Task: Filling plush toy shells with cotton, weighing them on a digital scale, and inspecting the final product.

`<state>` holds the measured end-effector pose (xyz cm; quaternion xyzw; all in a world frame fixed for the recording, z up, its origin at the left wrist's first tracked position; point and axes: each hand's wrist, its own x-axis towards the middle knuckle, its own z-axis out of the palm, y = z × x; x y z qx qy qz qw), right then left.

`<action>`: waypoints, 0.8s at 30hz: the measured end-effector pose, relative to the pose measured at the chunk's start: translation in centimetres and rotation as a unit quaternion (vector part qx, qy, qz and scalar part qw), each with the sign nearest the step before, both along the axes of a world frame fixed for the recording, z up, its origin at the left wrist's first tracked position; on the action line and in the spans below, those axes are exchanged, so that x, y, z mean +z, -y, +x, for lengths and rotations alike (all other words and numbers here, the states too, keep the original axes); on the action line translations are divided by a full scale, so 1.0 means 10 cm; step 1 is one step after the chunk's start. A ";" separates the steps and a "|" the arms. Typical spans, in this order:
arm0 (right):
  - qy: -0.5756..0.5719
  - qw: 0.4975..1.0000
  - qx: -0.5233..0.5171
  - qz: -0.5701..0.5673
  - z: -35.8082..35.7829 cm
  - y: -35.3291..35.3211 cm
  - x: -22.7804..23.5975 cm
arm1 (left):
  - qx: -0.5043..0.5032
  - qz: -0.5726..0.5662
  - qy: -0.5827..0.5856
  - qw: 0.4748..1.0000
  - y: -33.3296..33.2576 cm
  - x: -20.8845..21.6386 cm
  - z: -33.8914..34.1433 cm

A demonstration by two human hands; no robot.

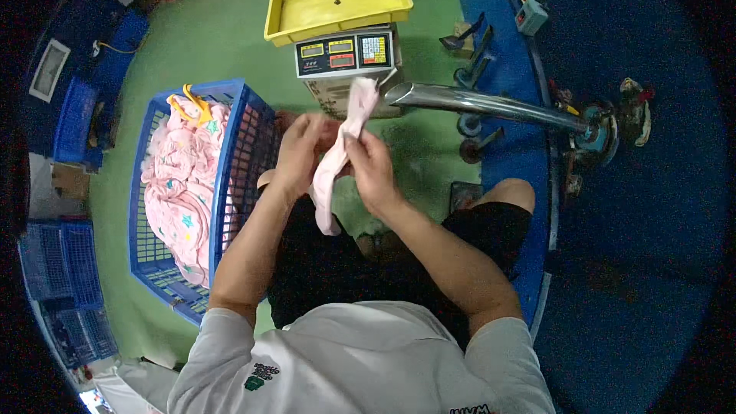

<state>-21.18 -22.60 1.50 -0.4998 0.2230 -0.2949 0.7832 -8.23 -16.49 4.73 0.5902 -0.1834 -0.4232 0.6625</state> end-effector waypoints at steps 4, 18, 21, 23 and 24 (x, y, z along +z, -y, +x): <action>0.058 0.980 -0.039 0.186 -0.02 0.39 0.11 | -0.089 0.037 0.141 0.985 -0.54 -0.27 -0.24; 0.174 0.899 -0.064 0.397 0.23 0.55 -0.13 | -0.058 -0.067 0.172 0.981 -0.10 -0.78 -0.55; 0.071 0.954 -0.044 0.287 0.10 0.63 0.00 | -0.063 -0.056 0.132 0.988 -0.05 -0.69 -0.43; -0.033 0.985 -0.019 0.171 0.00 0.69 0.05 | -0.064 -0.041 0.096 0.992 -0.02 -0.57 -0.31; -0.052 0.998 0.003 0.039 -0.11 0.70 -0.01 | -0.062 -0.045 0.100 0.992 0.02 -0.51 -0.27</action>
